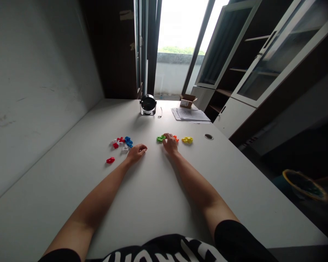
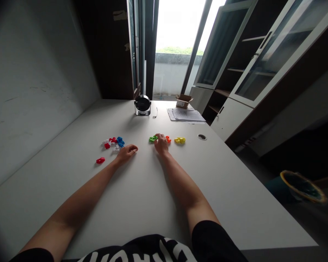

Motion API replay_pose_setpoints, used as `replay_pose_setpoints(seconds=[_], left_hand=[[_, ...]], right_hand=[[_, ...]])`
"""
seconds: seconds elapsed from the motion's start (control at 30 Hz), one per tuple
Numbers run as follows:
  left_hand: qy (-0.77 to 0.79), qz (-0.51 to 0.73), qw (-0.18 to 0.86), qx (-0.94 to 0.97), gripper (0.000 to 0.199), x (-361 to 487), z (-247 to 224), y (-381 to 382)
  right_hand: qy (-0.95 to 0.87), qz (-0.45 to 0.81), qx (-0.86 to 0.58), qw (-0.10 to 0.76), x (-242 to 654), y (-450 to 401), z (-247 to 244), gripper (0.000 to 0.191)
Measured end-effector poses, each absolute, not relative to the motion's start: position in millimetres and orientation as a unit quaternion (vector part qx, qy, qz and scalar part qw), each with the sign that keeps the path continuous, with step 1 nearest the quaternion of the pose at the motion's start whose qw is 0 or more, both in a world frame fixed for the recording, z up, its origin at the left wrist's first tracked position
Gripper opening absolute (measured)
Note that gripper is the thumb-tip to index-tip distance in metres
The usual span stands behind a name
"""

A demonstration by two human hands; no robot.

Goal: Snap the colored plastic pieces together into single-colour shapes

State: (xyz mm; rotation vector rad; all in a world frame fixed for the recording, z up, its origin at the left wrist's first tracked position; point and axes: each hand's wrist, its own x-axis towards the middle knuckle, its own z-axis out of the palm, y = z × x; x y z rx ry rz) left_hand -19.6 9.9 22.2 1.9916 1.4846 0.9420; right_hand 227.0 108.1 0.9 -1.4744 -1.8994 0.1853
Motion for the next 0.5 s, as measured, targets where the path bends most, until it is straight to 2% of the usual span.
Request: replay_pose_setpoints(seconds=[0.5], left_hand=[[0.539, 0.346, 0.243, 0.729, 0.022, -18.2, 22.6, 10.9]], right_hand=[[-0.766, 0.021, -0.557, 0.320, 224.5, 108.0, -4.2, 0.026]])
